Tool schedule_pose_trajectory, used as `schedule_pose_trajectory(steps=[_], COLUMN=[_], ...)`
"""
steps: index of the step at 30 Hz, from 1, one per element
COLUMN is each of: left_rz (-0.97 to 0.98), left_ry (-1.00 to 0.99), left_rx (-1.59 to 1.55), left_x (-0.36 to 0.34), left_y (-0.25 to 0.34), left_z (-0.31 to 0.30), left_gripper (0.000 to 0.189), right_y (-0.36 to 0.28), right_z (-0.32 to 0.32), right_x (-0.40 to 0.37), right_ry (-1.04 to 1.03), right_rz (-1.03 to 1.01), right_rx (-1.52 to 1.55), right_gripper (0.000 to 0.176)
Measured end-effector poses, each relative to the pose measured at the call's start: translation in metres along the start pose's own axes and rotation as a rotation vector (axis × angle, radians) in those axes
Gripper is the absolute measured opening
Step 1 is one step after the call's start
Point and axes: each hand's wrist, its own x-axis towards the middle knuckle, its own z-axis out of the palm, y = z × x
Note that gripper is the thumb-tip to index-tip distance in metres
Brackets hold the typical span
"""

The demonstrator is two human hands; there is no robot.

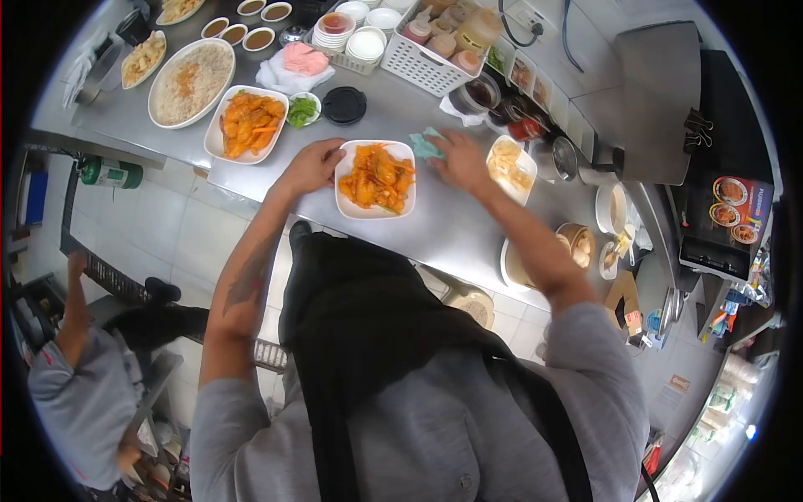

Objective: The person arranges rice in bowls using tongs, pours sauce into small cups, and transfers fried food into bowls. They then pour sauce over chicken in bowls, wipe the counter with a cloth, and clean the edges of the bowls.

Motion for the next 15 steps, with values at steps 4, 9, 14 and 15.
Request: schedule_pose_trajectory(steps=[4, 9, 14, 15], left_rz=[0.005, -0.024, -0.027, -0.014], left_ry=[-0.009, 0.009, 0.029, 0.03], left_rx=[-0.015, 0.041, 0.045, 0.041], left_x=[-0.004, 0.001, 0.0, -0.001], left_y=[0.002, 0.003, -0.001, 0.0], left_z=[-0.007, -0.005, -0.004, -0.005], left_gripper=[0.036, 0.037, 0.037, 0.035], right_y=[0.016, -0.022, -0.039, -0.04], right_z=[0.012, -0.058, -0.041, -0.039], right_x=[0.015, 0.053, 0.075, 0.075], right_ry=[0.025, 0.007, -0.049, -0.051], right_rz=[0.023, -0.102, -0.506, -0.513], right_rx=[0.117, 0.204, 0.053, 0.053], right_gripper=[0.04, 0.024, 0.018, 0.018])
